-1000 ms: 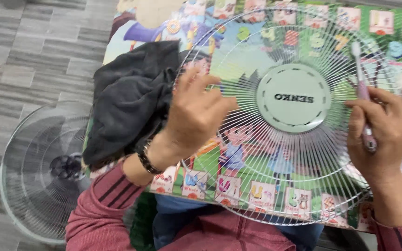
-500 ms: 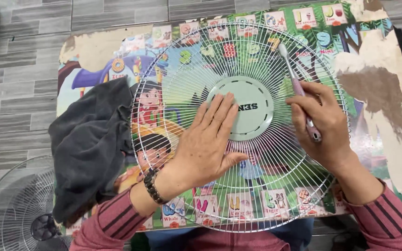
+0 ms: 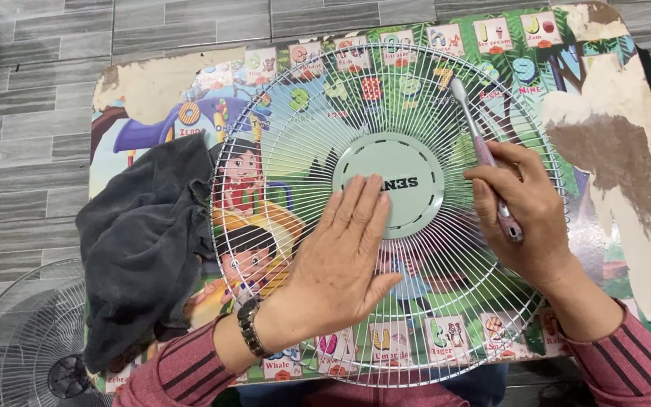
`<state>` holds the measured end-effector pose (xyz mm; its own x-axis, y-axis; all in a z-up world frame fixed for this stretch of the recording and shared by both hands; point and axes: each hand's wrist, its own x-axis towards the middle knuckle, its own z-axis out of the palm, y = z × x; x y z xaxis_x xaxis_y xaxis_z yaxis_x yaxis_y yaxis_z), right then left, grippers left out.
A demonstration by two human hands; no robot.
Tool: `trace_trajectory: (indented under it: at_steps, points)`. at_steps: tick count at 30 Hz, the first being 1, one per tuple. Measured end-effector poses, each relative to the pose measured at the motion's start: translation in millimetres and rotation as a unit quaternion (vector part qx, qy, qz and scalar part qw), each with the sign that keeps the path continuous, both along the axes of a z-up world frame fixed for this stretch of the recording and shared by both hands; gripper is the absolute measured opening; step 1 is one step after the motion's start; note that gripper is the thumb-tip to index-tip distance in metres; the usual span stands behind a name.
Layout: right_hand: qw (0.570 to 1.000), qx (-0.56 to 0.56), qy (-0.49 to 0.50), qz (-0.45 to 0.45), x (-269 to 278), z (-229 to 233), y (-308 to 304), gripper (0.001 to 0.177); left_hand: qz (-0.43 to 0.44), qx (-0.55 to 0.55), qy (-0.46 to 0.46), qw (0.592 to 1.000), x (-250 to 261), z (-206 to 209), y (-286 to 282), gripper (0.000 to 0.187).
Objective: Cleaning a fan grille using a brush and a cloth
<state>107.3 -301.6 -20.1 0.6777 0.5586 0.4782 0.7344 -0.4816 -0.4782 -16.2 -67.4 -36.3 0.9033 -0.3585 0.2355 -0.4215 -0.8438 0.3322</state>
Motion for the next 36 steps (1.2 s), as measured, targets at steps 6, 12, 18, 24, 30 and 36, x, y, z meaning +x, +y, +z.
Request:
trace_trajectory:
  at_steps: [6,12,18,24,30,36]
  points:
    - [1.000,-0.005,-0.024,-0.001,-1,-4,0,0.014,-0.071,-0.055,-0.050,0.995,-11,7,-18,0.075]
    - [0.997,-0.054,-0.050,-0.002,0,-15,-12,0.013,-0.178,-0.307,-0.151,0.923,-25,24,-15,0.011]
    - [0.996,-0.066,-0.051,-0.012,-4,-18,-16,0.015,-0.180,-0.296,-0.187,0.919,-37,25,-7,0.013]
    - [0.996,-0.081,-0.036,-0.007,-6,-12,-14,0.014,-0.115,-0.302,-0.250,0.913,-35,29,-7,0.049]
    - [0.997,0.020,0.074,0.019,-5,-33,-38,0.019,-0.035,-0.157,-0.127,0.979,-43,11,11,0.065]
    - [0.976,0.026,0.161,0.141,-26,10,-6,0.030,0.018,-0.038,-0.065,0.997,-46,-5,10,0.075]
